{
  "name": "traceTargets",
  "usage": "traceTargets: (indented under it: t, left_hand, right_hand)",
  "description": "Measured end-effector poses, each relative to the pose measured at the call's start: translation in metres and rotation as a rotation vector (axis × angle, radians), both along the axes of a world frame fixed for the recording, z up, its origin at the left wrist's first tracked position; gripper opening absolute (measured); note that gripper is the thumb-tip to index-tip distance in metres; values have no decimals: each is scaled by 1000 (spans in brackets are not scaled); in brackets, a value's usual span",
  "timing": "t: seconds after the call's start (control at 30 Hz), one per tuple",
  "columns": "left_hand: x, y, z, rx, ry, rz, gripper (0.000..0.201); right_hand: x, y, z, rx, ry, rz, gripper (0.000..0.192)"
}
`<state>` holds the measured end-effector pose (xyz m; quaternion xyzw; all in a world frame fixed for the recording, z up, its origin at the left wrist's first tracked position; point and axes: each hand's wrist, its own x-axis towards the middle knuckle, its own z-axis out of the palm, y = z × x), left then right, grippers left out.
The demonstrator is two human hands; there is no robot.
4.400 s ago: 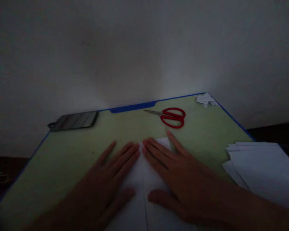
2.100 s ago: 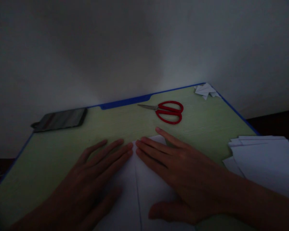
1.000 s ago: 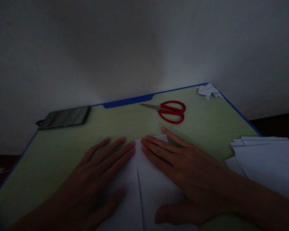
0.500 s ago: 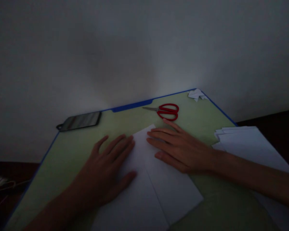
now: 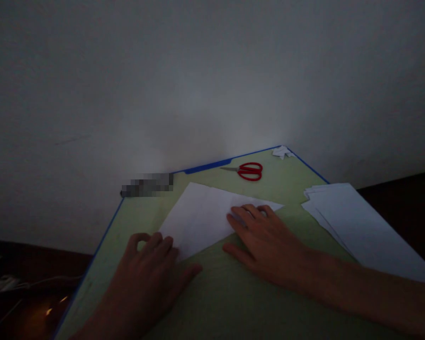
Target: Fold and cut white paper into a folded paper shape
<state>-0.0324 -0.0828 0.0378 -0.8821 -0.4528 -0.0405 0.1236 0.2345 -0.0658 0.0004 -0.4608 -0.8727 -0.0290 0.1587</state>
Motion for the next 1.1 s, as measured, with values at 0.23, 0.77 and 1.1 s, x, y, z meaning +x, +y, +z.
traceTargets:
  t: [0.23,0.77,1.1]
  left_hand:
    - [-7,49,2,-78,-207,23,25]
    - [8,80,-21,-370,-442,204,32]
    - [2,89,-21,-229,-655,90,26]
  right_hand:
    - [23,2,-10,-25,-30,169,49]
    - [-33,92,-11,-191,161,179,30]
    - [-19,89,4,-390,251,190,19]
